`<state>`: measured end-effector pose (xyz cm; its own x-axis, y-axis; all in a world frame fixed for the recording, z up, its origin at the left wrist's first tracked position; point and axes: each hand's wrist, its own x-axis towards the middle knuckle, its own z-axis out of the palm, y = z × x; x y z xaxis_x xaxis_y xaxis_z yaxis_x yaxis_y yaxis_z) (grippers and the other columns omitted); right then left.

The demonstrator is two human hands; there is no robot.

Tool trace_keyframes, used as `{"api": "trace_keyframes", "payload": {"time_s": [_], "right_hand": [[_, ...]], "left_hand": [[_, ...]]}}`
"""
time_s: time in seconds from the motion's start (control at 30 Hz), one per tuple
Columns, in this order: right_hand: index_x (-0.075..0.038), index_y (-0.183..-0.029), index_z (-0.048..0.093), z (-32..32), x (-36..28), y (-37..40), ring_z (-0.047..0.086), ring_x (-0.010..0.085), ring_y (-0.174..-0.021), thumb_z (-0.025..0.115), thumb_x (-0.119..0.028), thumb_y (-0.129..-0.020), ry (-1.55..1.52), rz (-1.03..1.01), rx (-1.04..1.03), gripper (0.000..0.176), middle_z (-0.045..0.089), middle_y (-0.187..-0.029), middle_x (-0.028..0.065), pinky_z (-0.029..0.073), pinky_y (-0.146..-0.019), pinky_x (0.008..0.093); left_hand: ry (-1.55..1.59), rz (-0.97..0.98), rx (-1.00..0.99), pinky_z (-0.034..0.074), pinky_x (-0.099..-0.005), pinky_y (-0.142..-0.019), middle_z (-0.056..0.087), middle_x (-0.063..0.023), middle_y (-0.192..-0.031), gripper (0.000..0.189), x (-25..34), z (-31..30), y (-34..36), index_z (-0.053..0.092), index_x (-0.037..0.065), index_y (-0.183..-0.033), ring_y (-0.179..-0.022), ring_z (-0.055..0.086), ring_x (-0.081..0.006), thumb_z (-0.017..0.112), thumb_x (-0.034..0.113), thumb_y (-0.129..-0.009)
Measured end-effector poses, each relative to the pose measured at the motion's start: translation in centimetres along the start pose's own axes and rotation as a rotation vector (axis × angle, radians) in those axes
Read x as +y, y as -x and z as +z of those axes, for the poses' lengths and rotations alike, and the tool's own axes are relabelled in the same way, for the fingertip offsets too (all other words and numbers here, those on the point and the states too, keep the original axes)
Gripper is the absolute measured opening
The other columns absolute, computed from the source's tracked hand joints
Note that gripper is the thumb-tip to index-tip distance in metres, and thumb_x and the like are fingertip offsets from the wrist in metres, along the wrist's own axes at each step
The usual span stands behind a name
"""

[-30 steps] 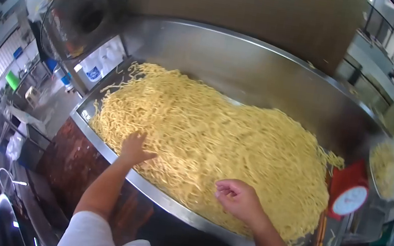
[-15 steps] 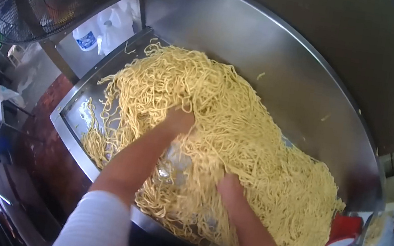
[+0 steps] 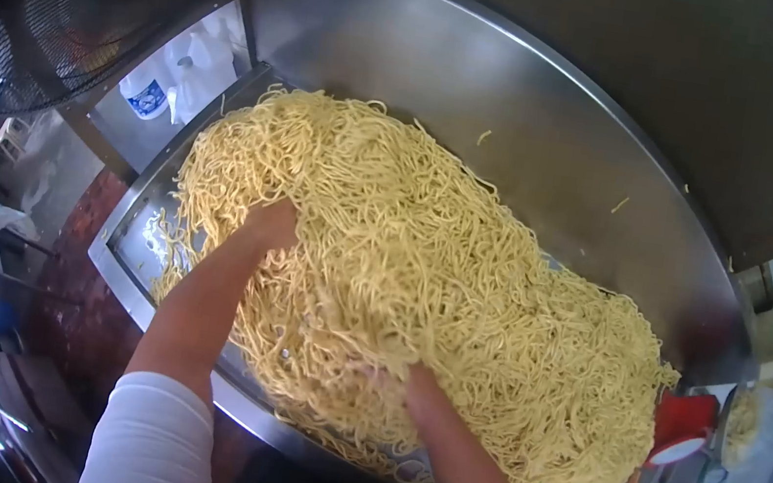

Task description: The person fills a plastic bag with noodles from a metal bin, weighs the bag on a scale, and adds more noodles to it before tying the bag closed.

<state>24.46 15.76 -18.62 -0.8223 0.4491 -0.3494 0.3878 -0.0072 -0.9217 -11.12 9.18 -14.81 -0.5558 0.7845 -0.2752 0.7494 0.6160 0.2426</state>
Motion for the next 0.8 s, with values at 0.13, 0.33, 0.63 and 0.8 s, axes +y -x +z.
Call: {"api": "trace_keyframes", "payload": {"time_s": [0.13, 0.33, 0.63, 0.8], "right_hand": [[-0.007, -0.115, 0.069, -0.2, -0.8, 6.7, 0.065, 0.0241, -0.107, 0.076, -0.024, -0.082, 0.741, -0.078, 0.194, 0.038, 0.069, -0.116, 0.0091, 0.053, -0.095, 0.0402], [-0.008, -0.105, 0.071, -2.5, -14.6, 6.9, 0.069, 0.0194, -0.088, 0.077, -0.024, -0.084, 0.074, 0.06, 0.28, 0.027, 0.072, -0.098, 0.0078, 0.058, -0.076, 0.0324], [-0.005, -0.104, 0.068, -5.2, -27.2, 8.4, 0.067, 0.0233, -0.093, 0.072, -0.036, -0.087, -0.322, -0.377, 0.174, 0.036, 0.07, -0.097, 0.0156, 0.056, -0.082, 0.0403], [-0.007, -0.117, 0.067, -7.8, -24.0, 7.0, 0.066, 0.0281, -0.104, 0.071, -0.031, -0.085, 0.933, 0.153, 0.04, 0.04, 0.069, -0.111, 0.0151, 0.053, -0.089, 0.0384]], "left_hand": [[-0.011, -0.049, -0.023, 0.047, -0.0472, -0.097, 0.066, -0.0166, -0.117, 0.044, 2.0, -0.3, 1.4, 0.062, 0.007, -0.119, -0.115, 0.06, -0.0364, 0.061, 0.029, -0.081], [0.422, 0.03, 0.132, 0.049, -0.0404, -0.087, 0.067, -0.0171, -0.112, 0.045, 1.3, 1.7, 7.7, 0.062, 0.004, -0.119, -0.103, 0.064, -0.0331, 0.072, 0.023, -0.079], [1.398, 0.213, 0.174, 0.054, -0.0344, -0.082, 0.068, -0.0059, -0.099, 0.021, 2.8, -20.6, 11.9, 0.065, 0.006, -0.1, -0.091, 0.066, -0.0172, 0.067, 0.023, -0.088], [0.208, 0.347, -0.224, 0.052, -0.0357, -0.089, 0.067, -0.0099, -0.113, 0.06, 0.6, -23.5, 10.2, 0.064, 0.007, -0.123, -0.1, 0.065, -0.0244, 0.081, 0.036, -0.073]]}}
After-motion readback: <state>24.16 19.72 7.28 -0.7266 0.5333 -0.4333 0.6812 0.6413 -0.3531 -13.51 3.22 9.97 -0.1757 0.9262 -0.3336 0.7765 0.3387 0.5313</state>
